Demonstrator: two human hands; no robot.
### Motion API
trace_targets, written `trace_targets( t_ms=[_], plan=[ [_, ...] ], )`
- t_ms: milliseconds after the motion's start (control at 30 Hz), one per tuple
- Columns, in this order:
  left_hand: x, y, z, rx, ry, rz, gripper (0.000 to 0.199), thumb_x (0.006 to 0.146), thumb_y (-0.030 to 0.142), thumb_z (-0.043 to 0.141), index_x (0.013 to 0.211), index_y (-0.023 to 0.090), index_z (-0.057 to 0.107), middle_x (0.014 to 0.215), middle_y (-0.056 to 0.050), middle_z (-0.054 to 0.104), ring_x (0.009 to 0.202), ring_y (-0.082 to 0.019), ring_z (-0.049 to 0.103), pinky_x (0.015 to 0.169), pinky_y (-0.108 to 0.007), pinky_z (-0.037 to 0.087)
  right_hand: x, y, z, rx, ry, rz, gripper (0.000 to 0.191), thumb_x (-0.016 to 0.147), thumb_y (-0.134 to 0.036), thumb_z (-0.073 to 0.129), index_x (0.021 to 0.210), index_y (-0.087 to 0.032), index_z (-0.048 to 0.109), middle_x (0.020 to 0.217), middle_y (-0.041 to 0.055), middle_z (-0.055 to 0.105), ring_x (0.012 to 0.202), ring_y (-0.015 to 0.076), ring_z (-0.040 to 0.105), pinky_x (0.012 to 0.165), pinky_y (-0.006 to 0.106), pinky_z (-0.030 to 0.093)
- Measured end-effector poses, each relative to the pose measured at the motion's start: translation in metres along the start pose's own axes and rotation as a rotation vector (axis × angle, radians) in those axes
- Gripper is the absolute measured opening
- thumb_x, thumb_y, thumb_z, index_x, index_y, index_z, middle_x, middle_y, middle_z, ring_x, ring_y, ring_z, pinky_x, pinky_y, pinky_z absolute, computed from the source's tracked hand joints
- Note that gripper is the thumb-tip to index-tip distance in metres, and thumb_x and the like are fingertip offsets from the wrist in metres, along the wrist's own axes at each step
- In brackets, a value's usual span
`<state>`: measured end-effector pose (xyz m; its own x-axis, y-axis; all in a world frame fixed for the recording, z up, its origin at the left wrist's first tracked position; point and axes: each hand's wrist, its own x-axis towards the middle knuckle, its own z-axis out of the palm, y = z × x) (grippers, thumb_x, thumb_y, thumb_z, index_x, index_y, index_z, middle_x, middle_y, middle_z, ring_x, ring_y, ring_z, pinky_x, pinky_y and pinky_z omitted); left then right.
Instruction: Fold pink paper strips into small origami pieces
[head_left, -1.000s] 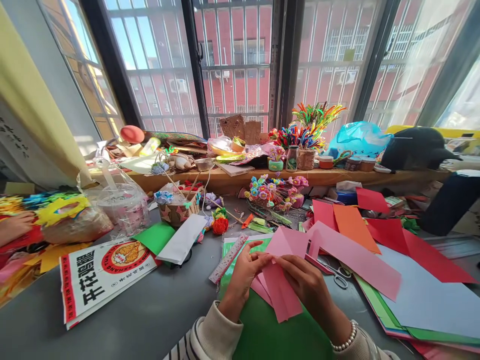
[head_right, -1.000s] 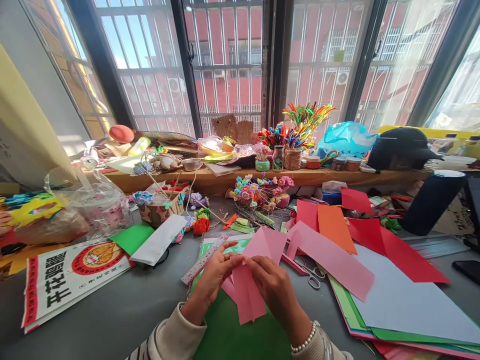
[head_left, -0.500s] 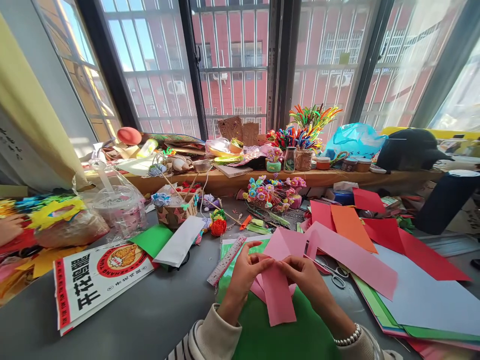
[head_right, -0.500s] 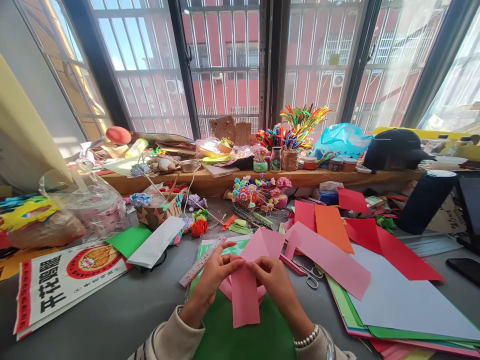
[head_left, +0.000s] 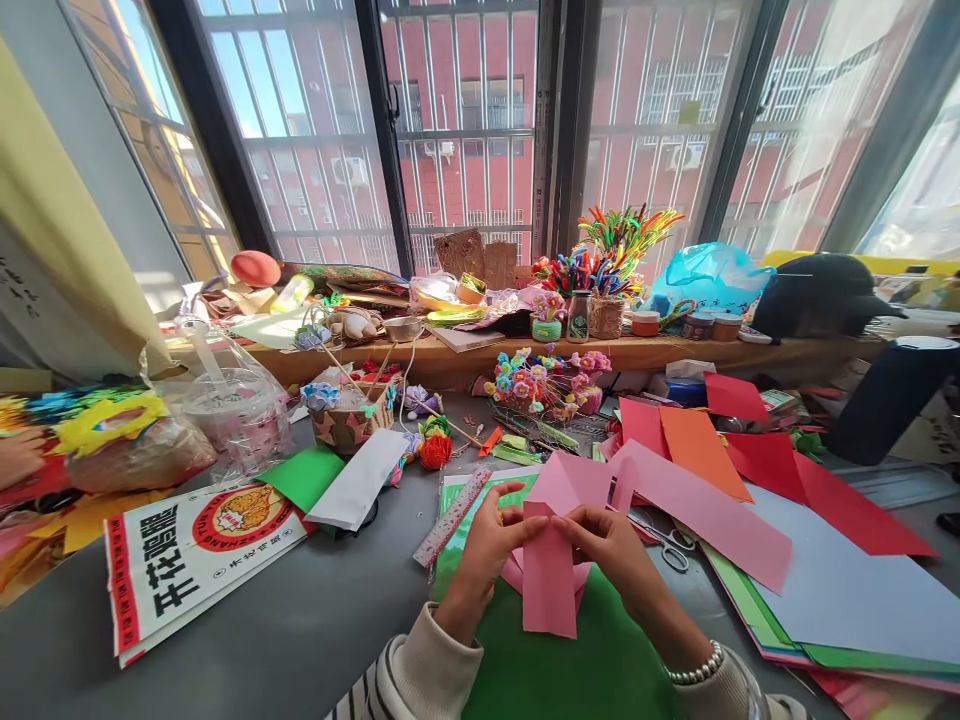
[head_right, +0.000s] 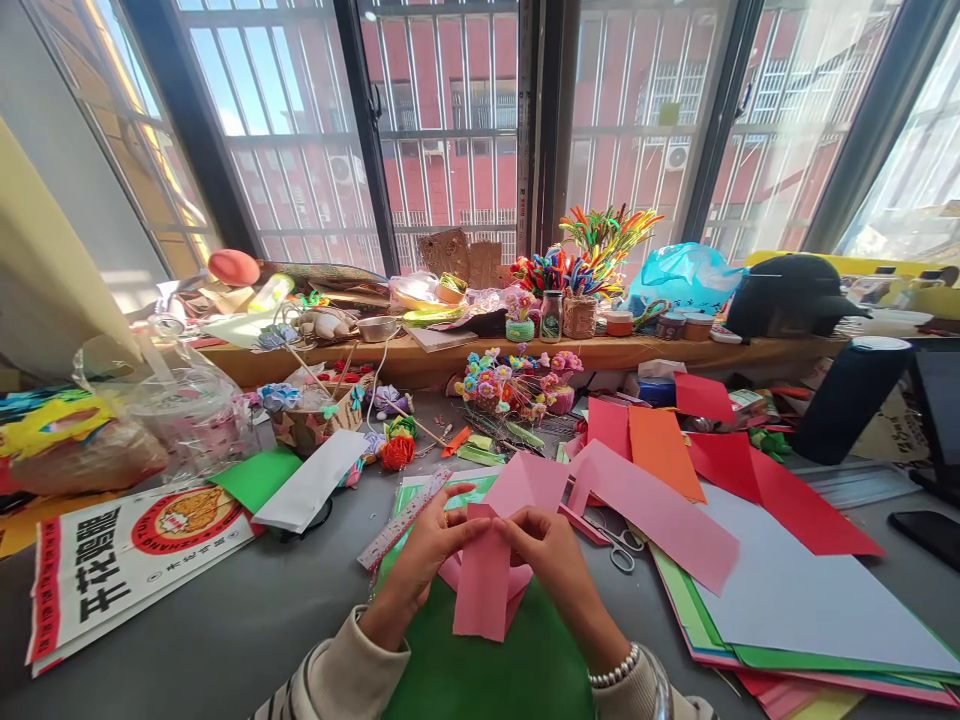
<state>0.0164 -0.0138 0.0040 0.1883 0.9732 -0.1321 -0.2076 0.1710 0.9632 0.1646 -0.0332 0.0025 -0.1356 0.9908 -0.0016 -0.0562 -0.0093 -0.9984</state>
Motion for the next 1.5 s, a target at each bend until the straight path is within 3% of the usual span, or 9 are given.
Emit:
trace_targets(
  t_ms=[133,300,1100,1300,1500],
  plan=[
    [0.0,0.002,-0.001,0.036,-0.08,-0.044,0.062,0.049,0.028,0.072,0.1,0.015,0.04,0.063,-0.001,0.06,0.058,-0.015,0.057,0.054,-0.024,0.04,0.002,-0.004,-0.008,-0.005,-0.083,0.085,0.032,0.061,-0.044,0.06,0.063,-0.012,0.059,0.055,-0.0006,0.055,0.05,0.009,0.051,0.051,0.022,0.043],
    [-0.001,0.001,-0.002,0.068,-0.164,-0.079,0.06,0.05,0.027,0.073,0.099,0.016,0.041,0.058,0.001,0.059,0.055,-0.013,0.055,0.051,-0.021,0.037,0.001,-0.009,-0.011,0.05,-0.089,0.105,0.03,0.059,-0.042,0.063,0.061,-0.012,0.059,0.054,-0.002,0.053,0.05,0.0074,0.049,0.05,0.02,0.041],
    [-0.002,-0.001,0.0,0.065,-0.065,-0.033,0.055,0.048,0.028,0.073,0.092,0.017,0.042,0.056,0.002,0.059,0.053,-0.014,0.056,0.05,-0.023,0.039,0.001,0.0,0.0,-0.068,-0.026,-0.015,0.036,0.063,-0.048,0.056,0.067,-0.013,0.061,0.062,0.002,0.059,0.057,0.0135,0.054,0.053,0.024,0.045],
    [-0.001,-0.001,0.0,0.062,-0.083,-0.047,0.055,0.047,0.027,0.074,0.09,0.016,0.041,0.055,0.003,0.056,0.051,-0.012,0.054,0.05,-0.022,0.037,0.003,0.002,-0.001,-0.091,-0.029,-0.035,0.032,0.065,-0.044,0.056,0.066,-0.012,0.059,0.057,0.0001,0.055,0.054,0.0114,0.051,0.051,0.023,0.042],
    [-0.002,0.001,-0.001,0.087,-0.198,-0.049,0.053,0.05,0.028,0.072,0.091,0.016,0.04,0.05,0.007,0.051,0.048,-0.009,0.049,0.047,-0.019,0.034,0.004,-0.002,-0.009,-0.246,-0.152,-0.099,0.035,0.074,-0.045,0.044,0.056,-0.014,0.048,0.049,-0.003,0.047,0.044,0.0078,0.044,0.044,0.02,0.035]
  ],
)
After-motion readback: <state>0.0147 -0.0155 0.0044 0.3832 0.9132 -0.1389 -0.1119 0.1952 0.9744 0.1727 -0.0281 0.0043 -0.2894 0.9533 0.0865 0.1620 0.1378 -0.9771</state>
